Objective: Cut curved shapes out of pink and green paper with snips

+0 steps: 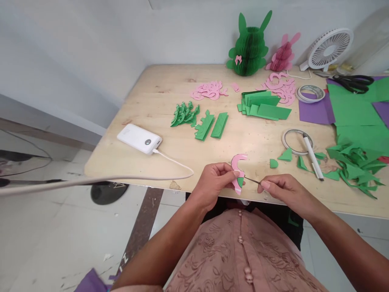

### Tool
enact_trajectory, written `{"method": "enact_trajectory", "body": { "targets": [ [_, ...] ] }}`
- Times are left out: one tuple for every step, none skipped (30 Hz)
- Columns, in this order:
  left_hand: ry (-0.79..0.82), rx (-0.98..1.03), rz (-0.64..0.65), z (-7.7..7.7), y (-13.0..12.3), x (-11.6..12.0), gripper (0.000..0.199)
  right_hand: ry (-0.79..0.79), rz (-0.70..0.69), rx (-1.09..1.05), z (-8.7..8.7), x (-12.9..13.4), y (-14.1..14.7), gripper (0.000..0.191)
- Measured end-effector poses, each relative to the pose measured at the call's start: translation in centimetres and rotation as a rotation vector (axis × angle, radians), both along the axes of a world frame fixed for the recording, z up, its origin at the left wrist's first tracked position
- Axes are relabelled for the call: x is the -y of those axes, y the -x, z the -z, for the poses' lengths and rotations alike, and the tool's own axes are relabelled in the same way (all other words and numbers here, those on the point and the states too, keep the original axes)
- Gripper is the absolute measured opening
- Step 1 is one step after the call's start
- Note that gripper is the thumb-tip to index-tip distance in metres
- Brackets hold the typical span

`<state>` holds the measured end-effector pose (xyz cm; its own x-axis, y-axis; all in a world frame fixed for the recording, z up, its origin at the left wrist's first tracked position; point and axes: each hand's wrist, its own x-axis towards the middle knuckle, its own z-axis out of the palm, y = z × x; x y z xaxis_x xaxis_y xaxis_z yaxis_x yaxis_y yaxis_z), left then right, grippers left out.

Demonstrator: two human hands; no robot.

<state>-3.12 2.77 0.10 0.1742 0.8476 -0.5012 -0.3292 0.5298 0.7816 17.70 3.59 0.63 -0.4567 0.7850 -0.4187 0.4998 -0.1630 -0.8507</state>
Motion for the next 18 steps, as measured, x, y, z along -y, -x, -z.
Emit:
{"method": "enact_trajectory", "body": {
  "targets": [
    [0.000, -0.003, 0.003, 0.05, -0.05, -0.02, 0.021, 0.005, 0.002, -0.003, 0.05, -0.01, -0.04, 0.046],
    [0.001, -0.004, 0.006, 0.08, -0.11, -0.04, 0.021, 0.013, 0.001, -0.008, 0.10, -0.01, -0.07, 0.046],
    [0.003, -0.002, 0.012, 0.08, -0.17, -0.06, 0.022, 0.020, 0.002, -0.012, 0.13, -0.01, -0.10, 0.046],
    [0.005, 0.001, 0.019, 0.06, -0.24, -0.10, 0.022, 0.026, 0.003, -0.014, 0.15, 0.00, -0.12, 0.046],
    [0.006, 0.005, 0.025, 0.01, -0.31, -0.14, 0.023, 0.030, 0.003, -0.016, 0.16, 0.01, -0.13, 0.046],
    [0.005, 0.009, 0.032, -0.06, -0.38, -0.18, 0.024, 0.031, 0.005, -0.018, 0.15, 0.02, -0.12, 0.045],
    [0.004, 0.013, 0.039, -0.14, -0.44, -0.23, 0.025, 0.031, 0.005, -0.019, 0.14, 0.02, -0.11, 0.045],
    [0.001, 0.016, 0.043, -0.24, -0.51, -0.27, 0.025, 0.031, 0.006, -0.020, 0.13, 0.02, -0.10, 0.046],
    [-0.001, 0.017, 0.045, -0.33, -0.56, -0.31, 0.026, 0.033, 0.008, -0.020, 0.13, 0.02, -0.08, 0.046],
    [-0.003, 0.017, 0.046, -0.42, -0.61, -0.34, 0.026, 0.037, 0.009, -0.021, 0.14, 0.02, -0.06, 0.046],
    [-0.003, 0.016, 0.046, -0.49, -0.66, -0.36, 0.027, 0.041, 0.011, -0.020, 0.16, 0.01, -0.05, 0.047],
    [-0.001, 0.014, 0.046, -0.55, -0.69, -0.38, 0.027, 0.046, 0.013, -0.018, 0.20, 0.00, -0.05, 0.047],
    [0.002, 0.009, 0.043, -0.59, -0.72, -0.40, 0.028, 0.048, 0.014, -0.017, 0.24, 0.00, -0.04, 0.046],
    [0.005, 0.002, 0.044, -0.61, -0.74, -0.41, 0.029, 0.047, 0.016, -0.019, 0.28, -0.01, -0.05, 0.046],
    [0.005, -0.004, 0.045, -0.62, -0.76, -0.42, 0.029, 0.047, 0.016, -0.022, 0.31, -0.02, -0.06, 0.046],
    [0.005, -0.008, 0.050, -0.61, -0.77, -0.43, 0.030, 0.046, 0.016, -0.024, 0.35, -0.02, -0.08, 0.045],
    [0.003, -0.011, 0.056, -0.59, -0.77, -0.44, 0.030, 0.046, 0.017, -0.027, 0.37, -0.02, -0.10, 0.045],
    [0.001, -0.013, 0.061, -0.57, -0.77, -0.46, 0.030, 0.046, 0.017, -0.031, 0.39, -0.03, -0.12, 0.045]
  ]
}}
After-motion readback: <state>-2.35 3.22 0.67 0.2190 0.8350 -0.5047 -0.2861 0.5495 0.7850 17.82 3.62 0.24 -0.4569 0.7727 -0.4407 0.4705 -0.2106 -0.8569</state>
